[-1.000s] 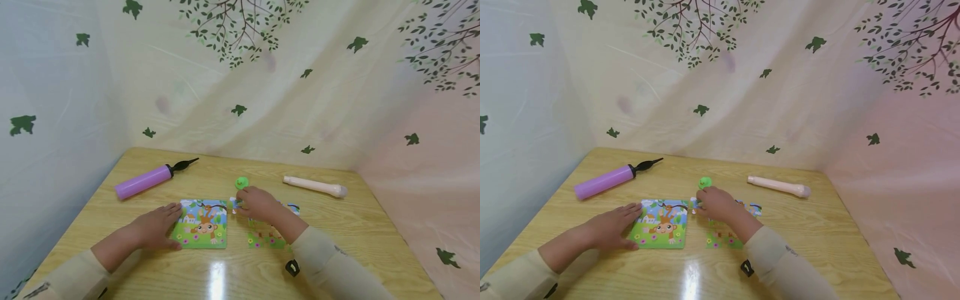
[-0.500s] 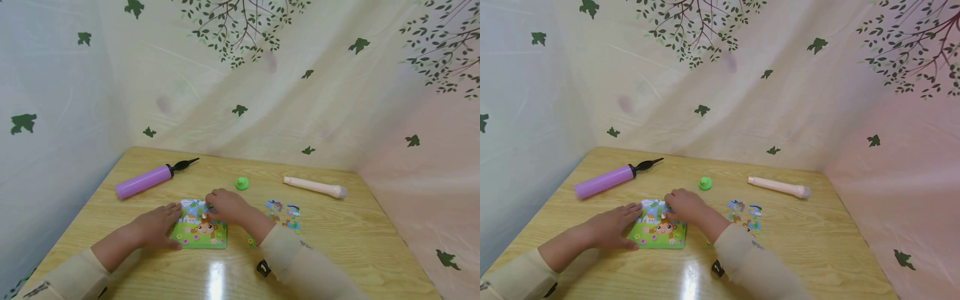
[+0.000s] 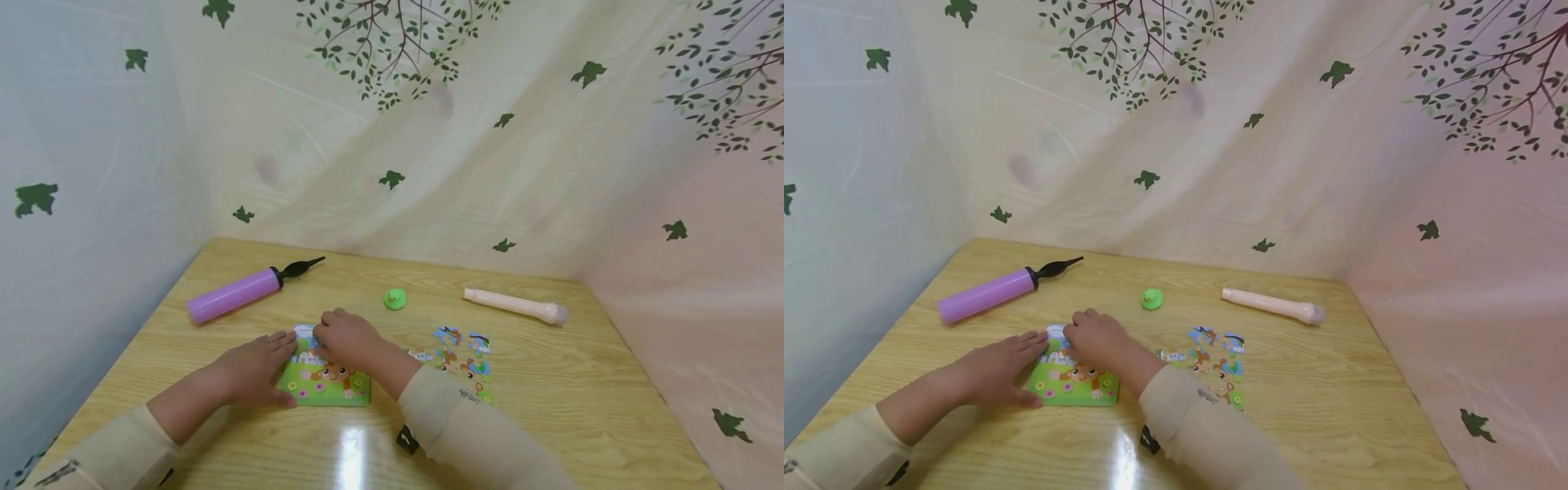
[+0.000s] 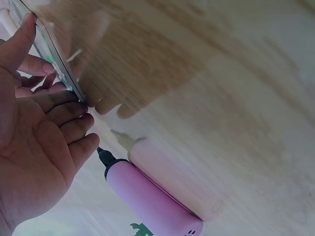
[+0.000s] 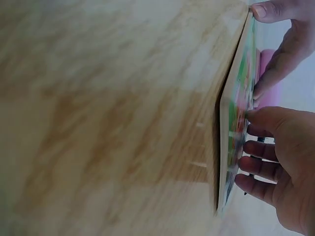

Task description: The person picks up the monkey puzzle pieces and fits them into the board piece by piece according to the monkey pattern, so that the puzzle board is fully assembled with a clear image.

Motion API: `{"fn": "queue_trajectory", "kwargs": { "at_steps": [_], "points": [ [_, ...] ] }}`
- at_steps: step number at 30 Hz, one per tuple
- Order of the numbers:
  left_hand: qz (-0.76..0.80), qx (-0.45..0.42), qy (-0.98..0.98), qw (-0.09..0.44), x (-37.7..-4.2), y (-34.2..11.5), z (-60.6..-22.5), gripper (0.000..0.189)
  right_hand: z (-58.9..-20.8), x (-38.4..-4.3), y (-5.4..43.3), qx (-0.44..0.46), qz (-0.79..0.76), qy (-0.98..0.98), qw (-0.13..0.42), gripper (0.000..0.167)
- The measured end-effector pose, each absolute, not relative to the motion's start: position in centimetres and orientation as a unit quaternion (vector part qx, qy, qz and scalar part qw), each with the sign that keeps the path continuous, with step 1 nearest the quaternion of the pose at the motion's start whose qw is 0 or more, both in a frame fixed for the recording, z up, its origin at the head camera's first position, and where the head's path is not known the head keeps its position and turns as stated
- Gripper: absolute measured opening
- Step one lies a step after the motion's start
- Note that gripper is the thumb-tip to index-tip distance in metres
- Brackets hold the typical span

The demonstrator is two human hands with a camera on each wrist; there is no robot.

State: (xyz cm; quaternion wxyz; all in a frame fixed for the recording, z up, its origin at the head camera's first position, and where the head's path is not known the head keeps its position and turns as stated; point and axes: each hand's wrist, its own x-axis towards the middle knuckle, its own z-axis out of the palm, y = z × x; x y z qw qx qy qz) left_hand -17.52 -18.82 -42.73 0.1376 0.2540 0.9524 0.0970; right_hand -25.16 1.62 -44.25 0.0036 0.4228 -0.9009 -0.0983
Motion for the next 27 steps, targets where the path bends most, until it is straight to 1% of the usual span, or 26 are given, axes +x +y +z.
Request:
{"fn": "queue_trajectory", "kwargs": {
  "at_steps": [6,14,22,27],
  "points": [
    [0.097,0.258,0.953,0.125,-17.52,-18.88,-42.85,0.106,-44.38,-25.07,1.49,0.420,-0.102,-0.902,0.012,0.037],
    [0.101,0.254,0.953,0.132,-17.61,-18.88,-43.10,0.107,-44.54,-25.14,1.20,0.417,-0.103,-0.903,0.013,0.037],
    [0.108,0.249,0.952,0.141,-17.61,-18.77,-43.08,0.108,-44.38,-25.24,1.13,0.411,-0.094,-0.907,-0.002,0.037],
    [0.111,0.246,0.951,0.151,-17.61,-18.68,-42.72,0.108,-44.19,-25.28,1.74,0.429,-0.092,-0.898,-0.018,0.041]
  ]
}}
